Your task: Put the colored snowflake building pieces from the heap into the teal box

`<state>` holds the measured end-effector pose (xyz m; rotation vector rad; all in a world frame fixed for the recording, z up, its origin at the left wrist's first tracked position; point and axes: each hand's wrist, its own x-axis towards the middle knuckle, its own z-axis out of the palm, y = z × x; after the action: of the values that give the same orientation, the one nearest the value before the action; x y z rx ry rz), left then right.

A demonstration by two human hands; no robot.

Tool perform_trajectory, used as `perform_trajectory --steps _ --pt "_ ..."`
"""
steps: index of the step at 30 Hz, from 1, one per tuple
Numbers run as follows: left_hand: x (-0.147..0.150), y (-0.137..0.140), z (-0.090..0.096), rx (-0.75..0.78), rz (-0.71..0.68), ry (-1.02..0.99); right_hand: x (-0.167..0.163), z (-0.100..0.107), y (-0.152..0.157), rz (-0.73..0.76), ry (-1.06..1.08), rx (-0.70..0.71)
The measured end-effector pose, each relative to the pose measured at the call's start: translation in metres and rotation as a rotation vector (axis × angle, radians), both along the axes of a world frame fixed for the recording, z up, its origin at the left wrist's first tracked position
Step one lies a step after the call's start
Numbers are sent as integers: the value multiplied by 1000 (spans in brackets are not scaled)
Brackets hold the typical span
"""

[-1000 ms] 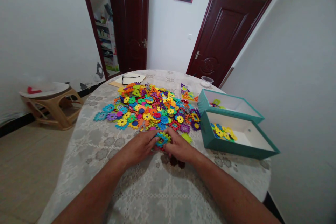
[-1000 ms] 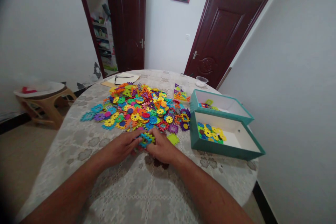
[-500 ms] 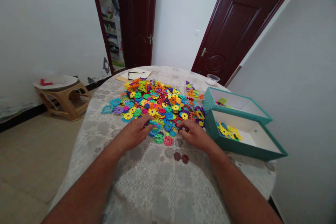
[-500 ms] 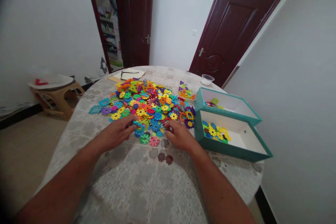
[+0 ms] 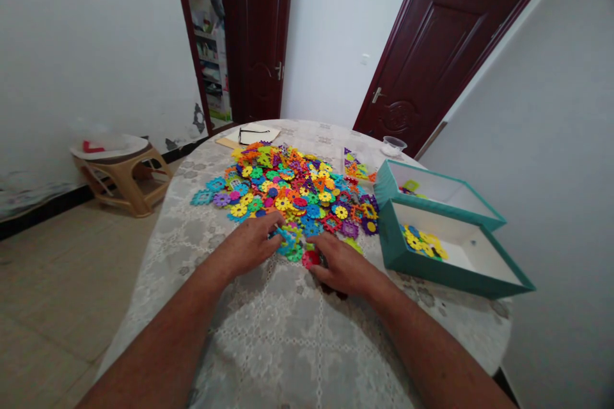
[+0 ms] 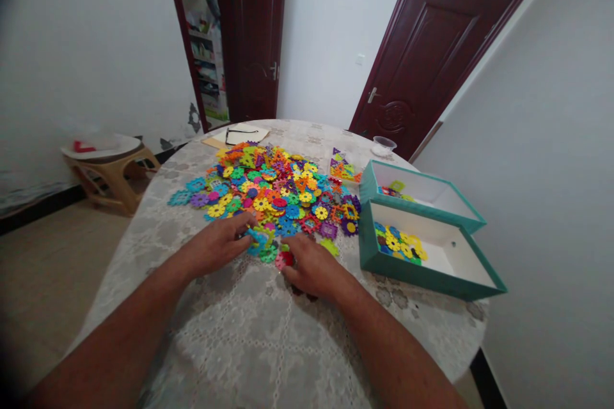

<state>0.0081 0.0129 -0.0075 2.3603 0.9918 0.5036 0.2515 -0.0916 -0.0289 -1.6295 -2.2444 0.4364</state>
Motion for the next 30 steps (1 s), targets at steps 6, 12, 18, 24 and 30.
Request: perform_trajectory --steps 6,12,18,24,30 --pt "-2 3 2 40 81 62 3 -4 2 1 80 -27" --pt "-5 6 -5 65 134 125 5 -7 4 -90 71 24" --pt "-7 6 -7 75 121 193 4 -5 0 -146 244 -150" --pt "-9 5 -5 54 143 278 3 -17 24 -241 195 161" --pt "-10 1 0 38 102 218 2 -33 41 -254 30 258"
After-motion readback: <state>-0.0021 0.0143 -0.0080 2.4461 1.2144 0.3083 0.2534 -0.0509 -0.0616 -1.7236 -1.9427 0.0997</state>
